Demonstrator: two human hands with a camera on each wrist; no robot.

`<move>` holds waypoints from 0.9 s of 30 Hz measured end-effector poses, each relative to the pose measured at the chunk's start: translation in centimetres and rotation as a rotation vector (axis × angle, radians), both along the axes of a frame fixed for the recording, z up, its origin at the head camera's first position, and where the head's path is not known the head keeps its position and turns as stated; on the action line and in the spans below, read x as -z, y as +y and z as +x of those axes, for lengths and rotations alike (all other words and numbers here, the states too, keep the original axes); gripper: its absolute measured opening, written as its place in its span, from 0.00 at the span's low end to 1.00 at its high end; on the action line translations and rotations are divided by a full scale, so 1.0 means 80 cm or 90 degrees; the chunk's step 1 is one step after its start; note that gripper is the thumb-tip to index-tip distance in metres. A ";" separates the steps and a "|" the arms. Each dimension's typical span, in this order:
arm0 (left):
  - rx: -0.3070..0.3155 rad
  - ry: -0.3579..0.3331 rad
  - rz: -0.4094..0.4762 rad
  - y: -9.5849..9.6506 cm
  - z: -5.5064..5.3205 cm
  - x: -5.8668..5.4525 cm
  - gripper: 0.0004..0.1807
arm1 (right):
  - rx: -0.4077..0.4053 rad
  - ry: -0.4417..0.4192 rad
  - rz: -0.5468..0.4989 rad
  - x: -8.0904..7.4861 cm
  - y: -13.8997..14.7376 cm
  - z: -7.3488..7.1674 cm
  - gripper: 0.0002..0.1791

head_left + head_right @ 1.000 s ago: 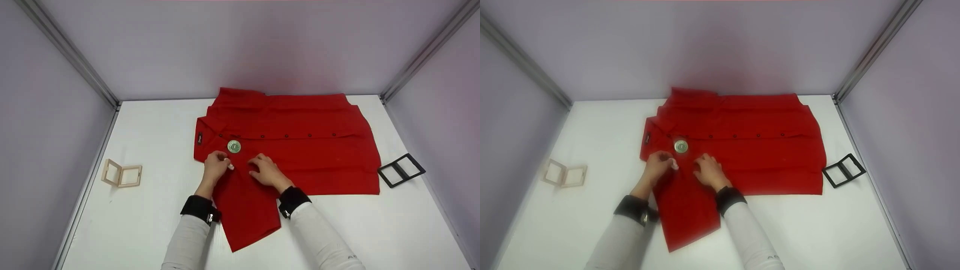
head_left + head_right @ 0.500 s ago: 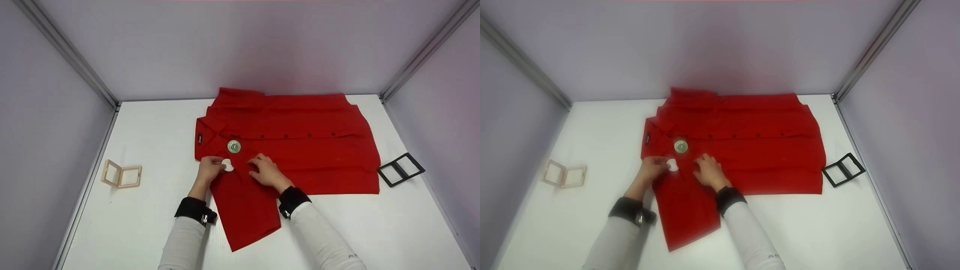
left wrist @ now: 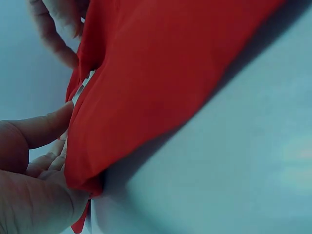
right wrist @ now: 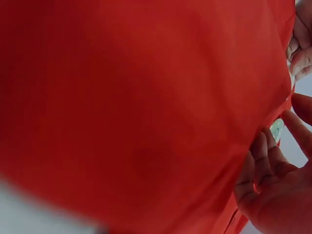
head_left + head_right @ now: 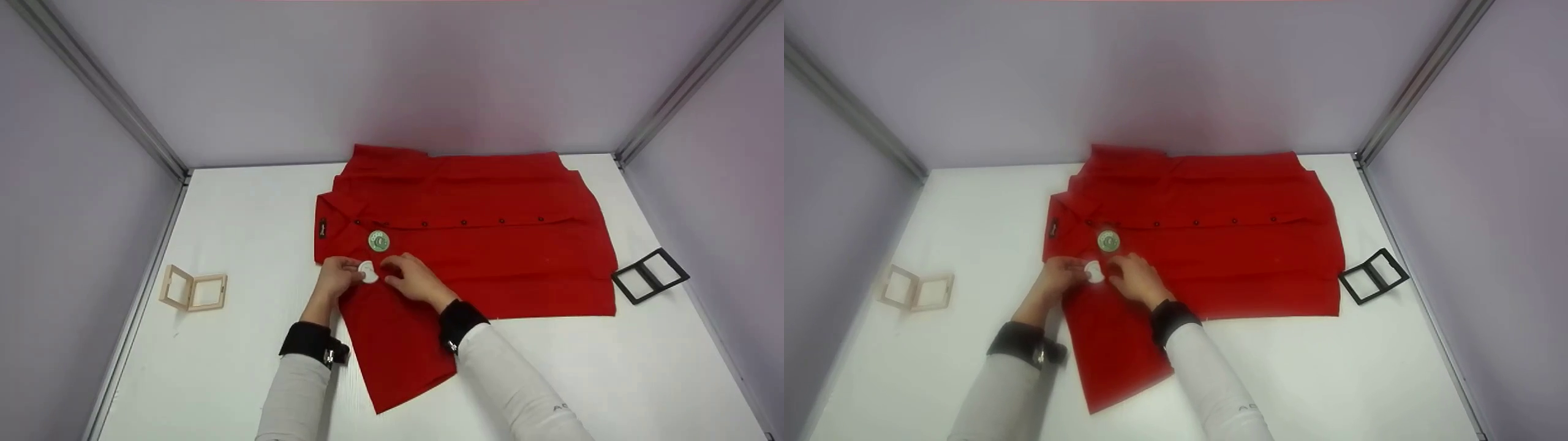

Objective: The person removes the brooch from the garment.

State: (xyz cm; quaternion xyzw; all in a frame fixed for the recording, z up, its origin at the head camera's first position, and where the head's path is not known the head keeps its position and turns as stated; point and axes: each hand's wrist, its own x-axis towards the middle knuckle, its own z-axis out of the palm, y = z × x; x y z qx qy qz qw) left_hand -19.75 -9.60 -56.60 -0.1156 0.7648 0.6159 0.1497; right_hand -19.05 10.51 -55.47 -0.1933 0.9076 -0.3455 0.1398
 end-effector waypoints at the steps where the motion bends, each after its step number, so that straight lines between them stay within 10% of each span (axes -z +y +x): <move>1: 0.003 -0.001 0.004 0.000 0.000 0.000 0.12 | 0.002 -0.003 -0.007 0.001 -0.003 -0.001 0.18; 27: 0.018 -0.007 0.052 -0.002 0.001 -0.003 0.10 | 0.079 -0.003 0.022 0.010 -0.036 -0.016 0.17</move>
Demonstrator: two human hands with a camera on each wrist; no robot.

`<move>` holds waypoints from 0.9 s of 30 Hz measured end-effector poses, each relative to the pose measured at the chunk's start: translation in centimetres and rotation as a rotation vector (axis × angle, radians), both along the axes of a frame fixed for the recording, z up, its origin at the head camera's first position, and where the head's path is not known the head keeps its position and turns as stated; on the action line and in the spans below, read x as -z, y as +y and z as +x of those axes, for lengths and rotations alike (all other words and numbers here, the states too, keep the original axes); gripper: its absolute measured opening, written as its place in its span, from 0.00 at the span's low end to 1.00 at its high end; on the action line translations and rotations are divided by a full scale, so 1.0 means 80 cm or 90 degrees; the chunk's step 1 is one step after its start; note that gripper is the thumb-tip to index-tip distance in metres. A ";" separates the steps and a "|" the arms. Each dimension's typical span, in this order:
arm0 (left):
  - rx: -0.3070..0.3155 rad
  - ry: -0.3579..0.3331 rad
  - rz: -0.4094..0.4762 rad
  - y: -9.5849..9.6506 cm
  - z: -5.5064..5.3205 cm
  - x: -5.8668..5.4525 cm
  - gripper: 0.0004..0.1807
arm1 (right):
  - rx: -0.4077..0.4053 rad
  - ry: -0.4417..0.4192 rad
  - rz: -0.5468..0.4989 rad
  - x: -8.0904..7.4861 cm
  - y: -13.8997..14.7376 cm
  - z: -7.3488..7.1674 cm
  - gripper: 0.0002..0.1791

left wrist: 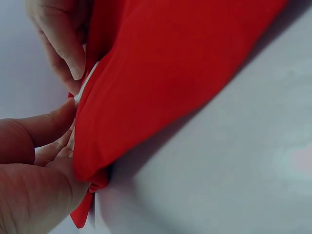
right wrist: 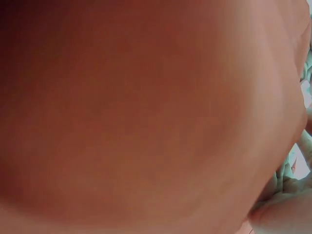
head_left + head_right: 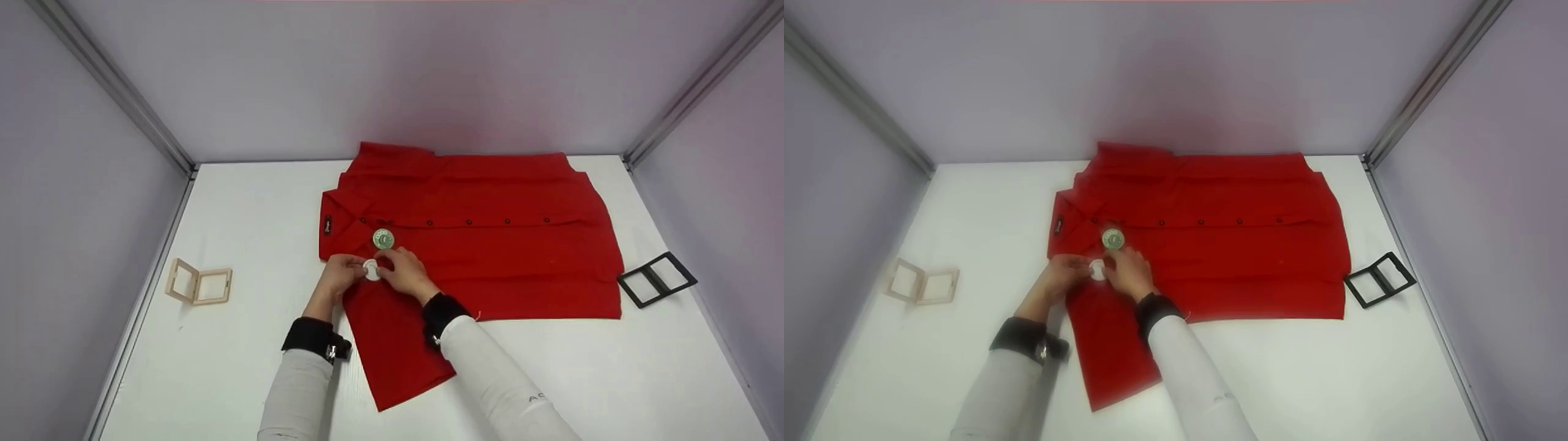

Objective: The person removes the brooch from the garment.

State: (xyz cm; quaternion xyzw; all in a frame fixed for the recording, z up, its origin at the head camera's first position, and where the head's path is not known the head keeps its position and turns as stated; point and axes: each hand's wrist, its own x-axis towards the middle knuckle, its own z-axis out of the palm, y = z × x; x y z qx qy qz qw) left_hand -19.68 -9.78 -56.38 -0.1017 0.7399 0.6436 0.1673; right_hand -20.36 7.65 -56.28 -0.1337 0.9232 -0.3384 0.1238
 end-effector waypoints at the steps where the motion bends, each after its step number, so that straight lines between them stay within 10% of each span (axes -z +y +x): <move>1: -0.002 0.003 -0.006 0.001 0.000 0.000 0.10 | 0.000 -0.002 0.002 -0.001 0.000 0.000 0.17; 27: 0.011 0.038 -0.052 0.010 0.002 0.001 0.10 | 0.041 -0.047 0.018 -0.001 -0.001 -0.006 0.12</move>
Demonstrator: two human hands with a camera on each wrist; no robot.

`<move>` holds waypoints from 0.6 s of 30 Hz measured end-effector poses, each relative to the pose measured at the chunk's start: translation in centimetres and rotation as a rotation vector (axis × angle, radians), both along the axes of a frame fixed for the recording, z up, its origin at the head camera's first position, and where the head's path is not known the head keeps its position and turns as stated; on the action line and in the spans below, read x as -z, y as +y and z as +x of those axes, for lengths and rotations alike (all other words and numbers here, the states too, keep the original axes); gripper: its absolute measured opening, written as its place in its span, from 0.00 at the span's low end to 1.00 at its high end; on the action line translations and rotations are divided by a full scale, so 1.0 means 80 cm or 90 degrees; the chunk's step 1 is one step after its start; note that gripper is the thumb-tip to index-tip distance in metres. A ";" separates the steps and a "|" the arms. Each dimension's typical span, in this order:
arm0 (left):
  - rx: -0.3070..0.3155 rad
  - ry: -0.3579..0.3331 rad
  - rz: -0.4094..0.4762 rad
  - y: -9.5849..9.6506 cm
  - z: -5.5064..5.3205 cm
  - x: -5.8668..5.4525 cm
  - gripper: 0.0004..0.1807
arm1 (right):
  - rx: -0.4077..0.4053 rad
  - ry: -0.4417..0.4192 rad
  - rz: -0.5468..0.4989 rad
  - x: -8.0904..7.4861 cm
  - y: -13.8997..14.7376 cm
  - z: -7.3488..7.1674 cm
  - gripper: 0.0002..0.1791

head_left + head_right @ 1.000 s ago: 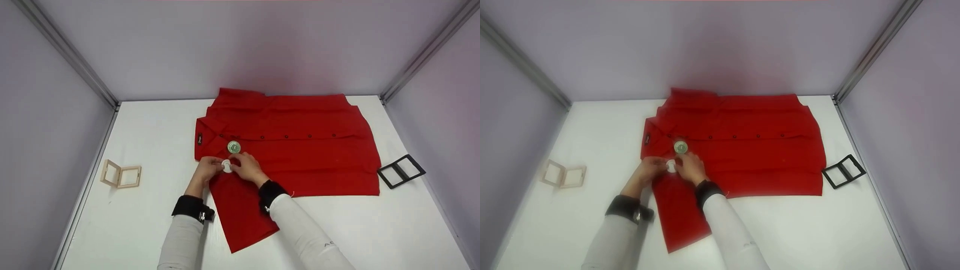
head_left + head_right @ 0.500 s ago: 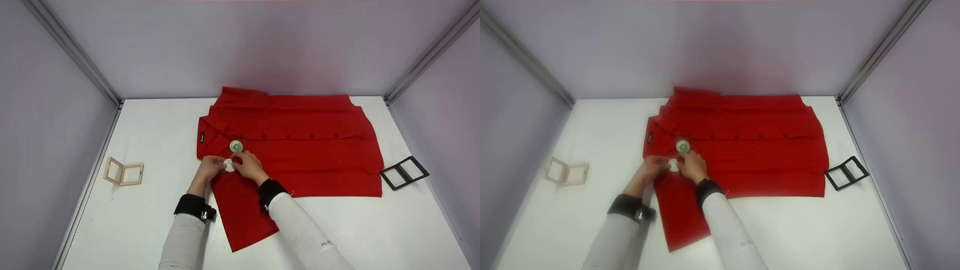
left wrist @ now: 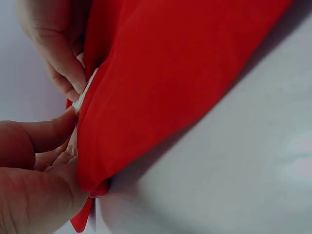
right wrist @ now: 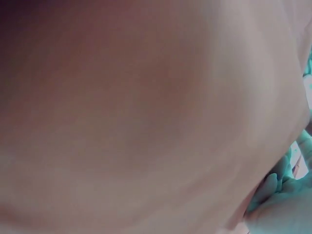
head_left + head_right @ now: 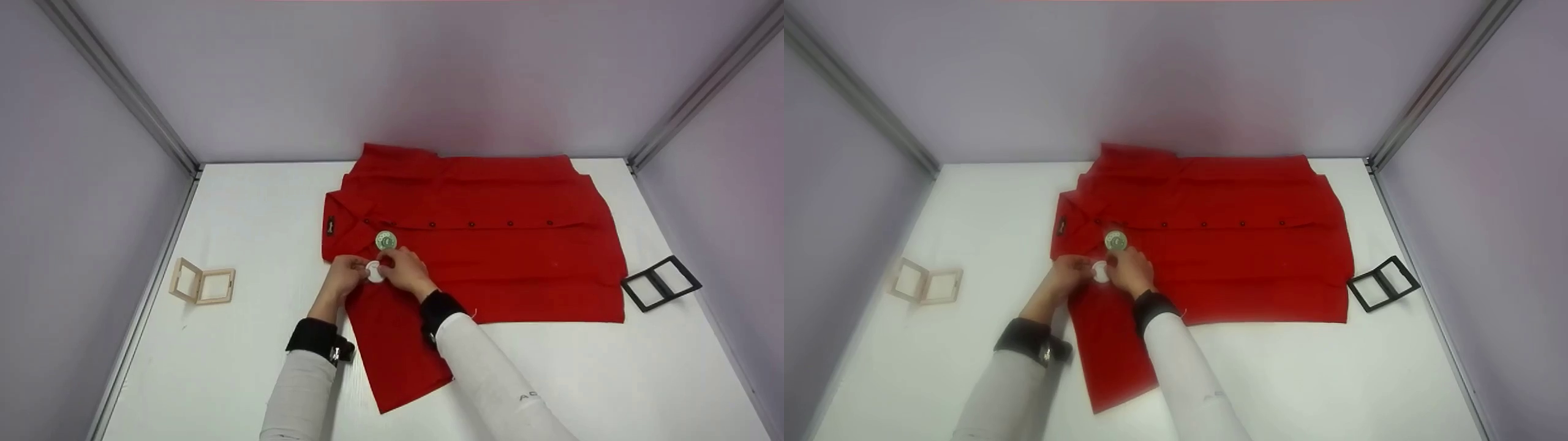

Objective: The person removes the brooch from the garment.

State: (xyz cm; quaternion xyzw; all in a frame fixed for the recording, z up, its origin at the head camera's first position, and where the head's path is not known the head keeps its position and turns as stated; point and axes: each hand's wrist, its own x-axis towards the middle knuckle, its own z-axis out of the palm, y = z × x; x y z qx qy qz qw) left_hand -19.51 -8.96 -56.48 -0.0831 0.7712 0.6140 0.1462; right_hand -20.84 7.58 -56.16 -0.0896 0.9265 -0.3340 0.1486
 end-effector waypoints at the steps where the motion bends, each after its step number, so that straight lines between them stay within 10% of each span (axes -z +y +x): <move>1: 0.000 0.000 0.000 0.000 0.000 0.000 0.10 | 0.002 -0.001 0.000 0.000 -0.001 0.000 0.11; 18: -0.019 0.001 -0.027 0.005 0.001 -0.003 0.09 | 0.032 0.003 0.015 -0.005 -0.006 0.003 0.10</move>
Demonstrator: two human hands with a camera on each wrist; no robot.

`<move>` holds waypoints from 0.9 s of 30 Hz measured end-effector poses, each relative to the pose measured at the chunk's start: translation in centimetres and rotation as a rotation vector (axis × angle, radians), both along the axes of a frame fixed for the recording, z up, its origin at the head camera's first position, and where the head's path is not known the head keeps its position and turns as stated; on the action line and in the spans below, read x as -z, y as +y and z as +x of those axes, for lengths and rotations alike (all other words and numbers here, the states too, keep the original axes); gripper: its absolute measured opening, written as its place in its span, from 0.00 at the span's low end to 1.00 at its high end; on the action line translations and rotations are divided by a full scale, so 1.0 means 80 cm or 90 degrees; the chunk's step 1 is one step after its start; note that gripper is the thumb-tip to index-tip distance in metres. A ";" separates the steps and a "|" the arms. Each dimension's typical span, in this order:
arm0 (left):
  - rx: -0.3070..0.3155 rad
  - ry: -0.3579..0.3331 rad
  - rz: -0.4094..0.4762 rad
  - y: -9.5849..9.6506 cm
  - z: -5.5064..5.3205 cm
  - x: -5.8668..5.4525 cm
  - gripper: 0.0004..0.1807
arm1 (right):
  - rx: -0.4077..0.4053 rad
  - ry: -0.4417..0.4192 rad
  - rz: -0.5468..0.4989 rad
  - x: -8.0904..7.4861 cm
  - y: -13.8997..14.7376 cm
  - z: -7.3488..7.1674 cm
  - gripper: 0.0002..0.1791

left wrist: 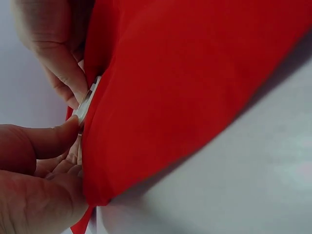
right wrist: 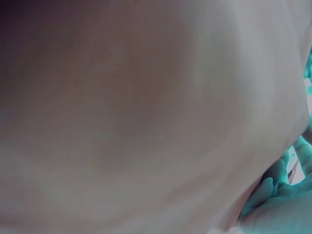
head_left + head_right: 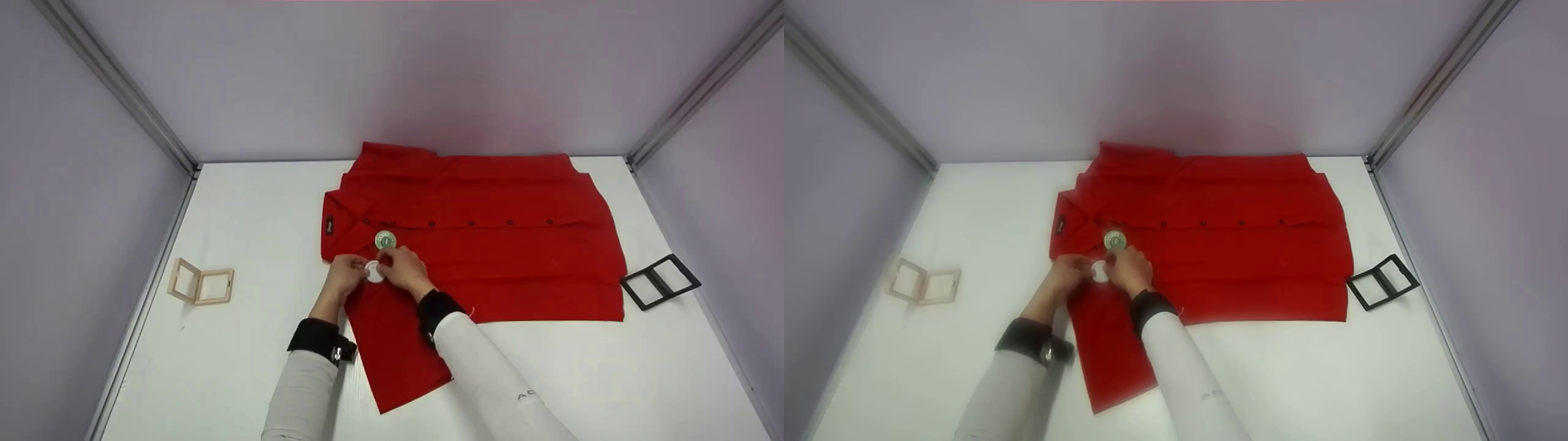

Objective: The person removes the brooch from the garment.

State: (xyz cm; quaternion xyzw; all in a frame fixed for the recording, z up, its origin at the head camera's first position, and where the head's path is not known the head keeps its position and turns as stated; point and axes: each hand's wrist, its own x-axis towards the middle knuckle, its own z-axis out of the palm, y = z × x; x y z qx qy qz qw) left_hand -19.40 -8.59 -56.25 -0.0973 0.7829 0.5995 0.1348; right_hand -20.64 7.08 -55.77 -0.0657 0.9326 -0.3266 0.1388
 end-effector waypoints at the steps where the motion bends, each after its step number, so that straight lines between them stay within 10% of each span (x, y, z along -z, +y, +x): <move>1: 0.000 0.000 -0.002 0.001 0.000 0.000 0.09 | 0.002 0.000 0.004 0.000 0.000 0.000 0.10; 27: -0.028 0.007 -0.079 0.006 0.002 -0.004 0.11 | -0.039 0.006 0.002 0.004 0.005 0.002 0.11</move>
